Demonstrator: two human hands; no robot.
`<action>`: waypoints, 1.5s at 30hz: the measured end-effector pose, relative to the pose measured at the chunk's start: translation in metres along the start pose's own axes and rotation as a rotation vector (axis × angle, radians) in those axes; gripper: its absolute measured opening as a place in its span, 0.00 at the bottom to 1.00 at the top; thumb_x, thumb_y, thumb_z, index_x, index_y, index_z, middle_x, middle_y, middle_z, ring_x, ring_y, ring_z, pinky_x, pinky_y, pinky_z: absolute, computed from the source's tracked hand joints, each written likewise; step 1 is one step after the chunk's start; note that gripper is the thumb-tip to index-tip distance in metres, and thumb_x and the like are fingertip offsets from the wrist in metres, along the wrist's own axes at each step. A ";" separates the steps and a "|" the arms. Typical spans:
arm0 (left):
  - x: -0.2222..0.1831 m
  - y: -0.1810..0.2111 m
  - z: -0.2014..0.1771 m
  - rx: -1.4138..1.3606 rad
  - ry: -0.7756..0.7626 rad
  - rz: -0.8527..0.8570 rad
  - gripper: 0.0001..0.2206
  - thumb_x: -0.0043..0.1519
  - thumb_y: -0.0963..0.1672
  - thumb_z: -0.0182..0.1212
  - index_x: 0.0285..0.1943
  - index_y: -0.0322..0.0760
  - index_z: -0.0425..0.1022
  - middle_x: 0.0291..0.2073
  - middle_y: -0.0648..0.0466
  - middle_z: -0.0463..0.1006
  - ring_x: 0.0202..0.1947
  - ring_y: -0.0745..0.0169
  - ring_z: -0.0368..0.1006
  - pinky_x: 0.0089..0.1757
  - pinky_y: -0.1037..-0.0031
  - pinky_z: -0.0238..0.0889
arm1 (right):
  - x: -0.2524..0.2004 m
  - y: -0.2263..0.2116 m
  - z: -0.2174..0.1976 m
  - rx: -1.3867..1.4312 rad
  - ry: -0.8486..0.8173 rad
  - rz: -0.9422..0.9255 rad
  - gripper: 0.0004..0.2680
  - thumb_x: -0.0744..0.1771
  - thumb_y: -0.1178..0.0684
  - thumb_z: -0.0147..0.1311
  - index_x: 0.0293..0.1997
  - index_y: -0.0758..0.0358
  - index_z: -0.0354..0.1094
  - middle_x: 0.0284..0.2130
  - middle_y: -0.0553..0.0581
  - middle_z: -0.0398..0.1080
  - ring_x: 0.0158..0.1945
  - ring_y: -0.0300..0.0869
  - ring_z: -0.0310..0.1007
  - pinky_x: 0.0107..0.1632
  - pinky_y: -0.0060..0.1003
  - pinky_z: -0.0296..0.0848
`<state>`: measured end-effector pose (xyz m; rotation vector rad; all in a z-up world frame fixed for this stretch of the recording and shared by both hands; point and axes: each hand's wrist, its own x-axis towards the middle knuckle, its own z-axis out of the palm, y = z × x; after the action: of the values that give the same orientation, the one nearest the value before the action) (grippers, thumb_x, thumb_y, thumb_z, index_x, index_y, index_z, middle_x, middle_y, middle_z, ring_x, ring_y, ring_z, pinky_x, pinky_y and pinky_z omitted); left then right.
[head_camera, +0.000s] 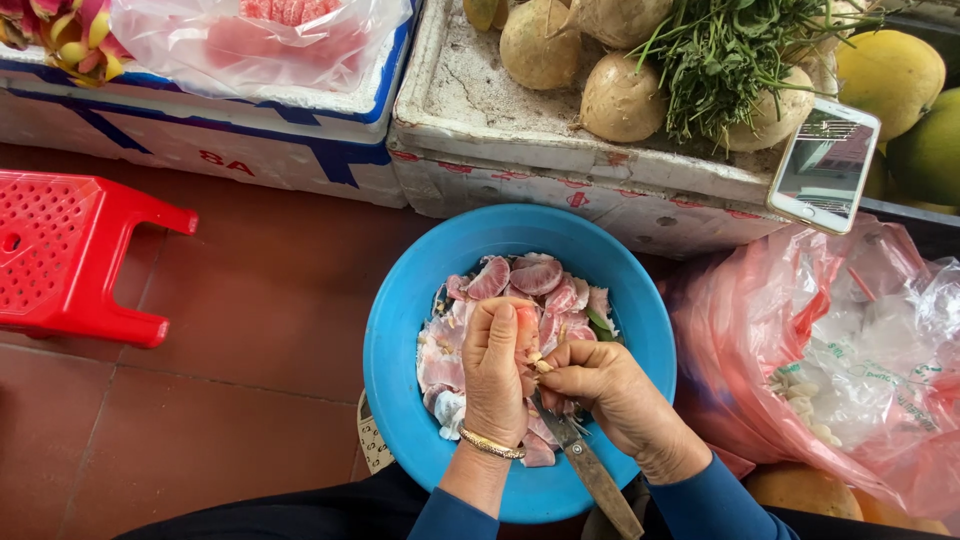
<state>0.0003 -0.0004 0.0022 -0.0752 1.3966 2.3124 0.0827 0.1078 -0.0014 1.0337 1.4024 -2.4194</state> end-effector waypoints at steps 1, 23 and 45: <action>0.000 0.001 0.000 0.000 0.001 0.001 0.11 0.70 0.48 0.53 0.37 0.38 0.72 0.20 0.60 0.66 0.21 0.74 0.56 0.26 0.81 0.53 | -0.002 -0.002 0.001 0.000 -0.001 0.000 0.04 0.61 0.62 0.64 0.30 0.70 0.72 0.21 0.68 0.75 0.23 0.45 0.68 0.31 0.34 0.66; 0.001 0.005 0.001 -0.012 0.003 0.038 0.11 0.69 0.46 0.54 0.37 0.37 0.73 0.23 0.59 0.67 0.24 0.73 0.57 0.30 0.80 0.54 | -0.025 -0.025 0.024 -0.970 0.029 -0.914 0.05 0.61 0.63 0.58 0.32 0.56 0.72 0.27 0.47 0.73 0.31 0.37 0.71 0.37 0.30 0.72; 0.003 -0.002 -0.002 -0.175 0.032 -0.199 0.14 0.69 0.50 0.53 0.42 0.36 0.76 0.21 0.55 0.68 0.20 0.66 0.64 0.25 0.77 0.58 | -0.010 -0.030 0.004 -1.022 0.322 -0.324 0.04 0.59 0.53 0.61 0.32 0.51 0.79 0.30 0.42 0.80 0.38 0.34 0.77 0.44 0.30 0.72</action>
<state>-0.0022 0.0001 -0.0010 -0.2915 1.1421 2.2687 0.0747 0.1192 0.0270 0.9370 2.6198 -1.2802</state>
